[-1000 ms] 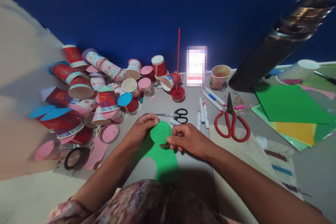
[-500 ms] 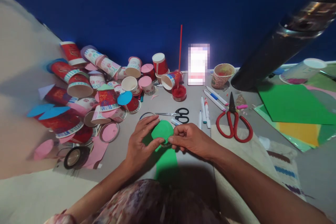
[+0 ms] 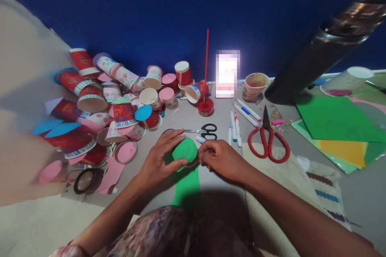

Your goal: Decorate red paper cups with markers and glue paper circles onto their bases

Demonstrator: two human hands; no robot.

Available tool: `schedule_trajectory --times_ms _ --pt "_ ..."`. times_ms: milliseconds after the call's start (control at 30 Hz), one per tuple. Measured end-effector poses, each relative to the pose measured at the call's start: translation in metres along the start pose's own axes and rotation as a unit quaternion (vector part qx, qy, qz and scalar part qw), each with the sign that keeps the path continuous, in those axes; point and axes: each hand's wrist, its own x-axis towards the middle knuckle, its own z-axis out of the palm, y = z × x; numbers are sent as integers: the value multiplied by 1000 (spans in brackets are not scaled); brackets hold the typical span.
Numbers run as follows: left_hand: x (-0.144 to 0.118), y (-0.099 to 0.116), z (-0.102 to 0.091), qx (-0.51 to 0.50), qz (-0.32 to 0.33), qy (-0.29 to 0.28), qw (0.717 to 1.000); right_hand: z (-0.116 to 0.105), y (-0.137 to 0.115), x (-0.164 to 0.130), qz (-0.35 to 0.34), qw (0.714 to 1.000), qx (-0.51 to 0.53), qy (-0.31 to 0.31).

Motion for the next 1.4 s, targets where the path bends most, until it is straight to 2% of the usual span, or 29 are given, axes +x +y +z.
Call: schedule_trajectory --times_ms 100,233,433,600,800,1133,1400 --pt "2 3 -4 7 -13 -26 1000 0 -2 1 -20 999 11 49" --pt "-1 4 6 19 -22 10 1000 3 -2 3 -50 995 45 78" --pt "-4 -2 20 32 3 53 998 9 -2 15 -26 986 156 56" --pt "-5 -3 22 52 28 64 996 12 -6 22 -1 976 210 51" --pt "-6 -4 24 54 31 70 996 13 -5 23 32 964 264 15" --pt "-6 -4 26 50 30 78 995 8 -10 26 44 964 263 9" --pt "-7 -6 29 48 37 88 994 3 -22 41 30 979 199 -3"
